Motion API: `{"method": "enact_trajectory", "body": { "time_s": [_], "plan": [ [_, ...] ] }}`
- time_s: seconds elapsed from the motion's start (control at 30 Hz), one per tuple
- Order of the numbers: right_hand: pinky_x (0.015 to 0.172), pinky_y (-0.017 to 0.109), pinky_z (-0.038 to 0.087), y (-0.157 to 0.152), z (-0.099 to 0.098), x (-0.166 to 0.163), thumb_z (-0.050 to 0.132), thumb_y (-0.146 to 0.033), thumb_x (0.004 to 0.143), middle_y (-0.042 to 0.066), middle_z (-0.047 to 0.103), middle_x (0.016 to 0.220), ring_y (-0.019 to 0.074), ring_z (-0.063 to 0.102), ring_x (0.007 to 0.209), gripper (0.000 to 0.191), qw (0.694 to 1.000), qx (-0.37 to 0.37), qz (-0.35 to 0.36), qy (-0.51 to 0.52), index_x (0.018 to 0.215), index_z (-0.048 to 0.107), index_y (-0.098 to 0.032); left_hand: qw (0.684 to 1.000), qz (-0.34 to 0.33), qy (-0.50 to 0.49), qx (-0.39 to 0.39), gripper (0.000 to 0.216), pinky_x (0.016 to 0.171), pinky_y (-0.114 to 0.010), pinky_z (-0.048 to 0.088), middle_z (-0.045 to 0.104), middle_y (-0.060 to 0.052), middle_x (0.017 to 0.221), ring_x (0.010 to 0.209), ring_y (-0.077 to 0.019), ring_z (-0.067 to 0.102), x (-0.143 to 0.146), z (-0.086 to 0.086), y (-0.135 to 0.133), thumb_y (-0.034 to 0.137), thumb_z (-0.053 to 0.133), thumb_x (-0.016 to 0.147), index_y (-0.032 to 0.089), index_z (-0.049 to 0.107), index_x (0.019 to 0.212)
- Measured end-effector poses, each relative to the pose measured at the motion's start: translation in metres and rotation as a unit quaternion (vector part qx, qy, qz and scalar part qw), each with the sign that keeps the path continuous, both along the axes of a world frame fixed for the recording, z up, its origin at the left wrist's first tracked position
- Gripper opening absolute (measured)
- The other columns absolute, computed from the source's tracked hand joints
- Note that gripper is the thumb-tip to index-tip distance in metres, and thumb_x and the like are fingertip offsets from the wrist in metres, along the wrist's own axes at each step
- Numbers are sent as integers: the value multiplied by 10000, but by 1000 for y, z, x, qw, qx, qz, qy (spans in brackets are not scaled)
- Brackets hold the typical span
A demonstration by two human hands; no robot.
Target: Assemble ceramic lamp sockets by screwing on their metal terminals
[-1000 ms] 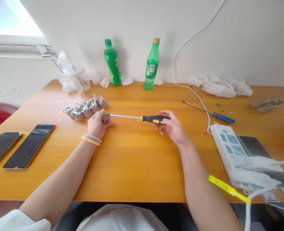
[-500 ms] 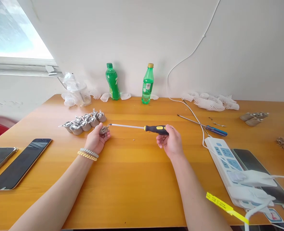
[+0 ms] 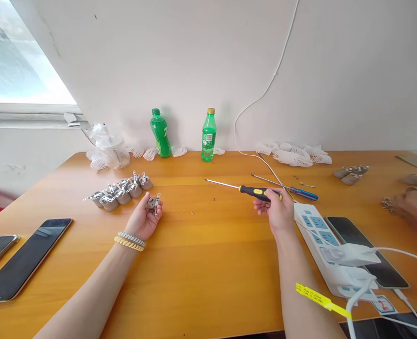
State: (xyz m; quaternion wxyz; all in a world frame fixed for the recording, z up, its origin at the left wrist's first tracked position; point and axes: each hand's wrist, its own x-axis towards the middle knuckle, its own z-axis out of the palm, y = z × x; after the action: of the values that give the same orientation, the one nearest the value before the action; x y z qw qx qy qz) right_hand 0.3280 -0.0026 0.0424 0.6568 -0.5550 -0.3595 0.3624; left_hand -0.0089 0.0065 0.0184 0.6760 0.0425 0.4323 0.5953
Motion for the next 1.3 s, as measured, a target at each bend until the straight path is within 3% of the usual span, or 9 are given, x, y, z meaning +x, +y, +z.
{"method": "enact_trajectory", "body": {
  "time_s": [0.27,0.53,0.63,0.73,0.83,0.93,1.17,1.23,1.3],
  "plan": [
    [498,310,535,-43,-28,35,729,-320,680,34,705,662,214,684,592,325,1000,3,-5,22,916,525,-230,999,-47,9,8,269,393,-195,478,615,-45,667,455,-83,552,15,7,-14,352,544,873,109,570,761],
    [613,351,549,-64,-47,17,679,-462,735,57,703,787,214,693,708,441,993,-21,-24,-115,1031,481,-202,1000,-20,9,4,259,491,-222,526,615,-49,680,564,-125,626,38,18,-36,346,535,878,100,569,805],
    [614,346,519,-74,-45,8,642,-479,746,92,702,846,228,680,725,432,956,-87,-17,-280,1034,484,-197,1000,0,-26,5,246,520,-213,533,613,-53,679,571,-119,624,47,18,-45,331,535,881,98,558,804],
    [639,361,492,-81,-39,-2,616,-438,753,91,703,877,235,658,700,438,881,-149,31,-449,1091,476,-198,998,5,-62,-1,244,518,-193,527,609,-59,675,559,-107,614,55,17,-52,320,530,887,93,555,803],
    [680,376,480,-82,-33,-11,545,-397,791,92,693,918,268,654,791,430,811,-180,82,-550,1159,465,-189,997,6,-80,-8,235,496,-175,518,612,-64,683,549,-97,608,62,18,-56,311,532,889,91,555,811],
    [731,384,478,-80,-31,-19,494,-365,817,125,670,1002,295,642,909,371,765,-179,90,-612,1129,509,-164,996,11,-91,-13,220,496,-168,521,618,-65,696,546,-88,608,69,18,-59,297,541,887,90,552,815],
    [721,435,498,-73,-32,-24,528,-346,796,150,650,984,322,611,923,330,728,-126,67,-671,1046,555,-133,996,-4,-88,-20,227,494,-162,525,627,-70,709,541,-81,610,78,18,-56,296,550,884,82,563,809],
    [804,475,487,-71,-26,-34,610,-374,741,166,638,990,343,576,976,391,733,-57,50,-676,1034,567,-118,996,-6,-81,-20,226,492,-163,524,628,-69,708,538,-80,607,80,18,-53,297,554,882,84,563,807],
    [887,472,472,-68,-15,-53,624,-370,753,166,625,1045,322,553,1034,404,767,37,41,-639,1064,563,-120,997,-11,-74,-18,224,491,-165,524,629,-67,707,531,-79,602,83,17,-50,299,556,880,87,566,809]
  ]
}}
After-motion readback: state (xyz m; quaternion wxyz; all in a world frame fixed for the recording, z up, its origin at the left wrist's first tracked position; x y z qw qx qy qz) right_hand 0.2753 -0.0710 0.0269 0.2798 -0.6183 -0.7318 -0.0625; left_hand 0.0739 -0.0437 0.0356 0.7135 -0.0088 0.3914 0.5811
